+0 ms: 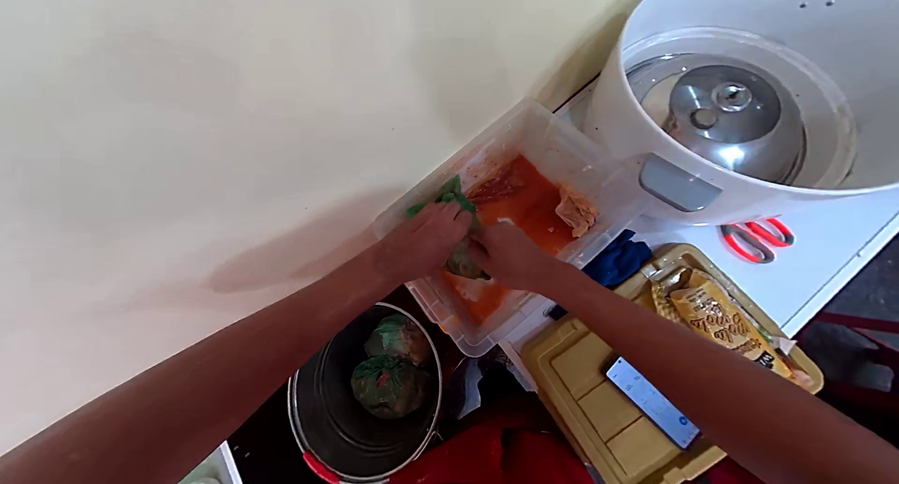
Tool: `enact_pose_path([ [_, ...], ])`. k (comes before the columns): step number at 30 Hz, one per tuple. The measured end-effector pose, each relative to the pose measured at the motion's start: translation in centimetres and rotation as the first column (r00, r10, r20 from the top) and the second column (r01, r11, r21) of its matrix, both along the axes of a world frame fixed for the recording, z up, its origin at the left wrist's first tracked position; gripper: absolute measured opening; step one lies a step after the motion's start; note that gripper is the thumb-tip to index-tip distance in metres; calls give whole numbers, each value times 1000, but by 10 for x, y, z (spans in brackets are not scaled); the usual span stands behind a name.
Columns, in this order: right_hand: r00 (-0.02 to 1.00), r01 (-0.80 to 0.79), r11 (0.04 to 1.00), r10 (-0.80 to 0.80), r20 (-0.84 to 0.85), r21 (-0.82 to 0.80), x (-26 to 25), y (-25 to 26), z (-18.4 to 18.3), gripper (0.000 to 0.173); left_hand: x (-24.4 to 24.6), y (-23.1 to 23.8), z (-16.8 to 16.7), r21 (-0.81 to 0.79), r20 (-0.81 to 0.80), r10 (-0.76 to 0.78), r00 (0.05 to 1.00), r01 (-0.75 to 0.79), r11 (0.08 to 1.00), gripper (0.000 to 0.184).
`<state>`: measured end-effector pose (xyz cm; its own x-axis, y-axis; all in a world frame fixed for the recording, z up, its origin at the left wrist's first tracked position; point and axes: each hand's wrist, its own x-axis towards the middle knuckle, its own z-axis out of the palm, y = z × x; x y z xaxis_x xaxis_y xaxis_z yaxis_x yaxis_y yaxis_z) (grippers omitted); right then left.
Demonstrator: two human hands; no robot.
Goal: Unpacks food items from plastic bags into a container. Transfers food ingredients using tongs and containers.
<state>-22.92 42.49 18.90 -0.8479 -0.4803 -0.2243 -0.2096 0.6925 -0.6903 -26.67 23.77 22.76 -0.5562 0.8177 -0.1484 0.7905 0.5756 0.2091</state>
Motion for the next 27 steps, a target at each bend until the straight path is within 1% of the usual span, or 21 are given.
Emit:
enact_pose_path([
  [3,995,85,985,-75,72,-149,-12,-2,42,35,-3,-11,29,203,27,115,993,-118,972,17],
  [5,972,150,970,-109,206,-193,-30,-2,63,40,-8,-16,38,328,46,213,976,-216,920,17],
  [6,946,196,964,-137,294,-180,-40,-2,67,41,-8,-16,37,374,67,289,955,-293,880,16],
  [7,905,254,957,-184,383,-142,-47,-1,65,41,-5,-15,33,385,107,385,917,-395,834,16],
  [9,800,373,925,-281,529,-72,-59,4,45,35,9,-9,24,346,236,567,789,-614,710,26],
  [10,750,420,906,-319,579,-45,-62,8,30,32,20,-5,17,329,300,617,728,-686,649,30],
  [11,713,457,890,-358,603,-11,-63,13,16,31,33,0,9,305,364,633,684,-729,613,33],
  [12,698,476,880,-389,600,17,-64,19,5,32,46,7,-1,276,409,632,658,-750,602,36],
  [13,713,471,881,-404,573,36,-65,24,-3,34,55,16,-12,251,424,630,650,-753,608,37],
  [15,785,405,912,-386,486,70,-66,32,-8,38,58,33,-34,214,416,643,643,-756,618,43],
  [17,849,336,936,-349,397,102,-64,38,-8,41,45,44,-44,126,396,685,612,-775,620,48],
  [20,941,279,952,-298,161,130,-61,46,-5,38,35,52,-34,-72,379,744,550,-784,616,42],
  [21,956,265,953,-280,91,149,-60,46,-5,38,38,53,-30,-152,357,763,539,-772,617,44],
  [22,966,241,951,-254,46,193,-58,43,-5,42,42,54,-29,-254,330,778,534,-744,619,47],
  [23,974,208,940,-226,37,269,-54,38,-5,48,47,56,-32,-345,303,789,534,-710,613,49],
  [24,979,176,920,-201,36,350,-52,30,-6,49,51,59,-40,-399,281,797,535,-690,604,50],
  [26,986,128,877,-162,34,462,-53,12,-7,34,52,64,-53,-437,262,808,528,-682,587,46],
  [27,987,116,864,-156,40,491,-54,4,-8,27,53,66,-57,-438,250,815,523,-689,577,38],
])
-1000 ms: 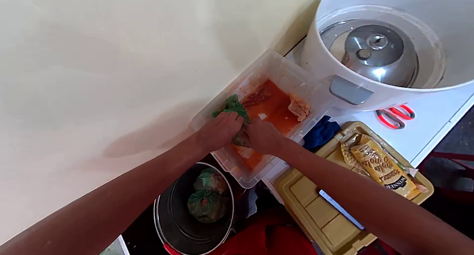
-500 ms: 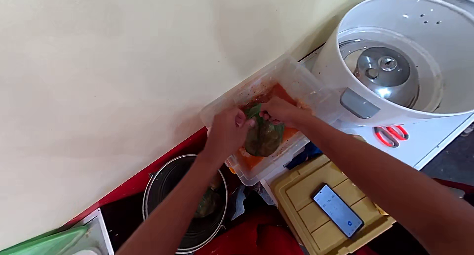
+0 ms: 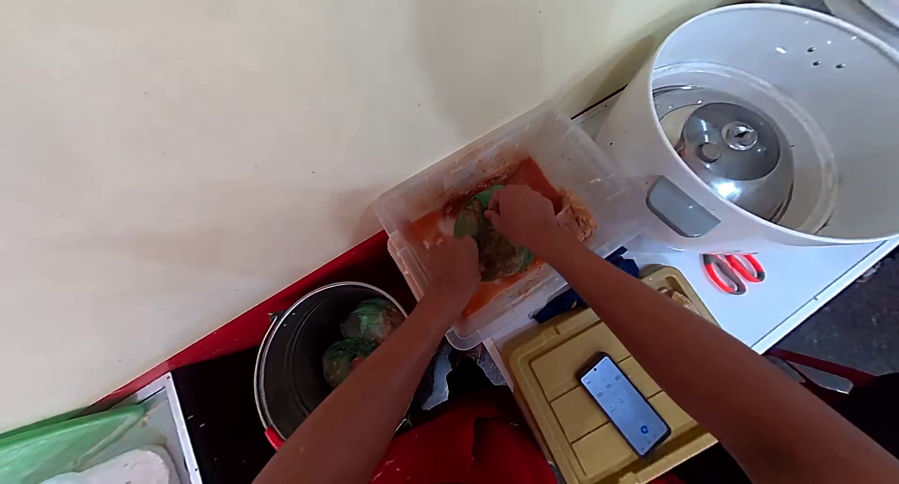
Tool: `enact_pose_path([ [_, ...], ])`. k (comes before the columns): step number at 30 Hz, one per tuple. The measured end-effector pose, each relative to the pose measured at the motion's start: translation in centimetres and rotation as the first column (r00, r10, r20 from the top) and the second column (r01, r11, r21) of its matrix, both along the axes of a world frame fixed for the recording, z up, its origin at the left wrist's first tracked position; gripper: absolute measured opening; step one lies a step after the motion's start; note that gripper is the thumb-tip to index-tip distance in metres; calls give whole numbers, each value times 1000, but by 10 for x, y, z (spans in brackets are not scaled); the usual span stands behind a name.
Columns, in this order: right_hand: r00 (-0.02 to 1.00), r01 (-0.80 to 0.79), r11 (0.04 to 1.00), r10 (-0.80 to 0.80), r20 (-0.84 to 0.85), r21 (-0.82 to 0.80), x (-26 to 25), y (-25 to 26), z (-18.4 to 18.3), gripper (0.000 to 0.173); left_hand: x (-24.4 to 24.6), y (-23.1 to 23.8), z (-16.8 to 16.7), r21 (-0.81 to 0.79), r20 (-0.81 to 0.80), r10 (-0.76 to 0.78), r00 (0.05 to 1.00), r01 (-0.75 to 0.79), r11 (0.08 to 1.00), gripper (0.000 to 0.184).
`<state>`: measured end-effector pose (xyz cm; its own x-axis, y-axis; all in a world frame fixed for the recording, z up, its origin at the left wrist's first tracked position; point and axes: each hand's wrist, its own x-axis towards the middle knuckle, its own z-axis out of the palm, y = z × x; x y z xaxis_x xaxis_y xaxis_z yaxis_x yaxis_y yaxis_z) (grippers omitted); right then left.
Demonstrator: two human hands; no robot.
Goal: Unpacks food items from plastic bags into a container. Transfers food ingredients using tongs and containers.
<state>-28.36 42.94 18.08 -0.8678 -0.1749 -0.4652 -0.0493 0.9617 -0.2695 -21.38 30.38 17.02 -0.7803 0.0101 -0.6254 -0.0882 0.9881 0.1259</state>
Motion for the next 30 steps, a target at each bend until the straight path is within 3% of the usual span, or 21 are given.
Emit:
enact_pose_path([
  [3,996,8,1000,-6,84,-19,-1,-8,-1,25,6,-1,-6,21,-80,33,996,-32,999,18],
  [5,980,85,970,-40,197,-230,-6,1,1,33,2,-7,-10,43,-77,23,997,-20,999,16],
  [7,925,264,876,-111,363,-404,-2,12,9,37,2,-13,-9,108,-72,25,997,-17,994,13],
  [9,852,416,776,-151,501,-474,6,20,15,35,3,-17,-6,168,-86,40,996,-26,985,13],
  [13,786,567,578,-167,595,-587,15,31,45,20,10,-22,13,297,-127,77,989,-37,954,24],
  [18,864,496,472,-182,469,-729,20,44,109,18,2,-38,76,503,-272,187,944,-26,864,24],
  [22,923,375,515,-280,263,-770,22,41,146,20,-6,-43,120,529,-355,203,913,17,849,23],
  [27,950,207,529,-311,39,-823,38,27,159,19,-8,-56,140,557,-432,253,865,35,830,19],
  [30,942,117,611,-319,-108,-783,48,20,153,19,2,-69,139,608,-457,330,826,19,794,17],
])
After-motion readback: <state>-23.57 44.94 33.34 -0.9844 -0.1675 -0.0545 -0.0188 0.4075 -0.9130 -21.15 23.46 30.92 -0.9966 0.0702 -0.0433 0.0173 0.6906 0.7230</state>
